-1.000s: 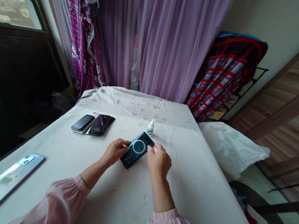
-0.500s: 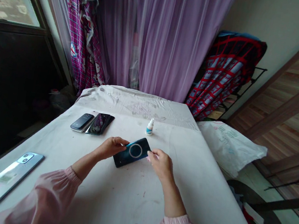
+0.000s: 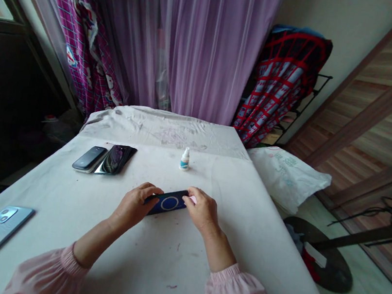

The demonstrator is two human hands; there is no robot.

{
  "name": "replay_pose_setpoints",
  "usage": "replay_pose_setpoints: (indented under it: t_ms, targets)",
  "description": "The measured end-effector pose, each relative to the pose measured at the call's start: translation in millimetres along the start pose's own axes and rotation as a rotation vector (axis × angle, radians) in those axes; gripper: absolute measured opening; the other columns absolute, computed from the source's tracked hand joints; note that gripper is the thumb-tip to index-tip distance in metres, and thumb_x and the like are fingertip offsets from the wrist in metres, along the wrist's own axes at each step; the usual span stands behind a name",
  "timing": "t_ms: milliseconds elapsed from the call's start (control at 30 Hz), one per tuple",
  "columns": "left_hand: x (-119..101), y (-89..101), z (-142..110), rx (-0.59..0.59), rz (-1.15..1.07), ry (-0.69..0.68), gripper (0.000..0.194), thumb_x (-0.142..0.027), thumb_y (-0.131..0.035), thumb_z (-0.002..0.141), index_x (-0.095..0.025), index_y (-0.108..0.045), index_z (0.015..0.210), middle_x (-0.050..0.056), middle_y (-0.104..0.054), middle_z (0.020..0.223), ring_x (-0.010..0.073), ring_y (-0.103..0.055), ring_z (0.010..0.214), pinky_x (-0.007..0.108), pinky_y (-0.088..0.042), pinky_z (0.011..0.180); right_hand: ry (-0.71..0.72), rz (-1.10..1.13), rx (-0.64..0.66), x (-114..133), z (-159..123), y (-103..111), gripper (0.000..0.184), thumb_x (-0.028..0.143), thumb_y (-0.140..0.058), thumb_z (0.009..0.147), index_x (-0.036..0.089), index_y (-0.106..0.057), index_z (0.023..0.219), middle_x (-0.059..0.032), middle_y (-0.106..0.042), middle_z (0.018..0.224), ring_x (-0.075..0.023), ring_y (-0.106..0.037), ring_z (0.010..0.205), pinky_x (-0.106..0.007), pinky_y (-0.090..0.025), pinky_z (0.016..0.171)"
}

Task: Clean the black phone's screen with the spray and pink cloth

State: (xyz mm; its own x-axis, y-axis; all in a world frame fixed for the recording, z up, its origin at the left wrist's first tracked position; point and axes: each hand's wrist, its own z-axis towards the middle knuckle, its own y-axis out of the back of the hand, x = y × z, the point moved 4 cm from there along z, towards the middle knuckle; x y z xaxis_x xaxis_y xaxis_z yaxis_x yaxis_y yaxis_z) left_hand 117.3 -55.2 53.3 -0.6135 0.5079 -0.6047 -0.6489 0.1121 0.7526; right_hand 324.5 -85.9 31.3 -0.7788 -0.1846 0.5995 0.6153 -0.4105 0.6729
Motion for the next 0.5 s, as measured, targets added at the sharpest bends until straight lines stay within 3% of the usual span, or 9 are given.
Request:
replay_pose_setpoints:
  t_ms: [333,500]
  targets:
    - [-8.5,-9.3,-15.3,0.049,0.124,0.032,0.021,-0.016,-0.061,0.086,-0.029,-0.063,0.102,-0.006,-0.073,0.086,0.0159,-0.07,0.075,0.023,-0.049,0.066,0.062,-0.094,0.124,-1.4,1.0,10.8,0.012,0.023,-0.069,0.075,0.023,-0.063,0.086,0.0003,-0.072,0.078,-0.0177,-0.068,0.069,-0.025,-0.047,0.063]
    - [-8.4,-12.0,-18.8,0.008,0.139,-0.046,0.021,-0.016,-0.059,0.087,-0.029,-0.062,0.104,-0.005,-0.074,0.088,0.0152,-0.07,0.075,0.022,-0.049,0.065,0.058,-0.072,0.148,-3.0,0.9,13.6,0.012,0.023,-0.07,0.075,0.023,-0.062,0.083,0.0008,-0.072,0.075,-0.0174,-0.069,0.068,-0.025,-0.046,0.062]
